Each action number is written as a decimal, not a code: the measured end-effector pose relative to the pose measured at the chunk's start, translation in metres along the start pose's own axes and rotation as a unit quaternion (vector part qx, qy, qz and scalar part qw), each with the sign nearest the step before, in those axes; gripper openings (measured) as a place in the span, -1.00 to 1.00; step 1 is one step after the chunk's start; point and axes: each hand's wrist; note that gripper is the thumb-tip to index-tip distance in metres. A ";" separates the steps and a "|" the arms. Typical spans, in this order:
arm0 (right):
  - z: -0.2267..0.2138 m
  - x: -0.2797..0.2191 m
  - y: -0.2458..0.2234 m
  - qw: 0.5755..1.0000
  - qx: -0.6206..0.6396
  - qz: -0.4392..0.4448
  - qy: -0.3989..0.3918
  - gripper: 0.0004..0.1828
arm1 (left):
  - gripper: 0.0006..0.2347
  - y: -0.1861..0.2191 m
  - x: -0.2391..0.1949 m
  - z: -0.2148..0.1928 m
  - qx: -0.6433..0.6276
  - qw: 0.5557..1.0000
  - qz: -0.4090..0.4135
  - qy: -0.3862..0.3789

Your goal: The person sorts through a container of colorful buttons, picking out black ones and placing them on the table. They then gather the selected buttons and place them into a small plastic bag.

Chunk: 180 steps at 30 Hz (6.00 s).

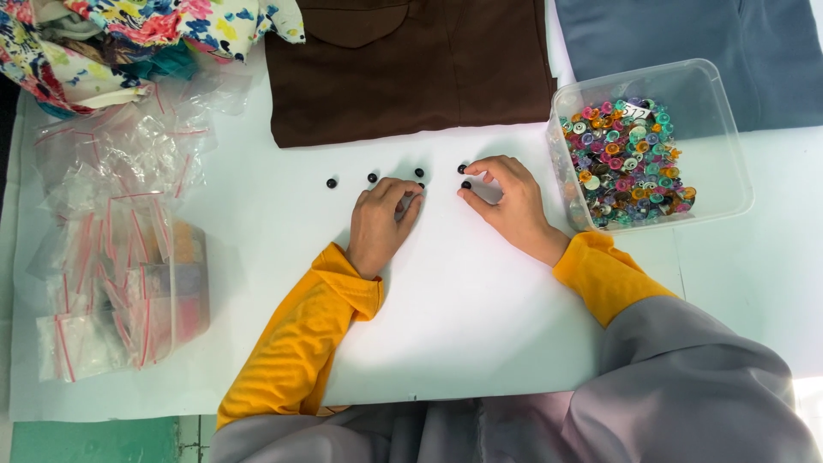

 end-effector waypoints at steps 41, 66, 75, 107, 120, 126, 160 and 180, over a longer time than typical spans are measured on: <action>-0.213 0.007 0.066 0.912 -0.099 0.226 -0.326 -0.52 | -0.75 0.160 0.132 0.189 0.107 0.925 0.121 -0.344; -0.218 -0.014 0.081 0.978 -0.013 0.172 -0.114 -0.74 | -0.57 0.151 0.162 0.141 -0.229 0.924 0.032 -0.306; -0.222 0.001 0.053 0.914 -0.065 0.279 -0.287 -0.84 | -0.53 0.174 0.136 0.155 0.068 0.940 0.101 -0.320; -0.214 -0.007 0.080 0.845 -0.145 0.279 -0.432 -0.25 | -0.68 0.165 0.128 0.185 0.135 0.912 0.112 -0.371; -0.213 -0.013 0.074 0.895 -0.145 0.287 -0.309 -0.66 | -0.91 0.178 0.129 0.171 0.139 0.964 0.101 -0.202; -0.218 -0.023 0.095 0.960 0.094 0.240 -0.109 -0.74 | -0.77 0.162 0.148 0.168 -0.168 0.955 0.037 -0.243; -0.210 -0.032 0.102 0.993 -0.068 0.083 0.045 -0.65 | -0.81 0.179 0.128 0.177 0.130 0.941 0.280 -0.141; -0.210 -0.028 0.087 0.988 -0.119 0.093 -0.002 -0.72 | -0.89 0.177 0.123 0.211 0.110 0.955 0.227 -0.155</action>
Point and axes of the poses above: each hand's wrist, its own x-axis towards the middle knuckle, its own z-axis out of the palm, y = z × x, and after that the axes turned 2 degrees about -x, right-handed
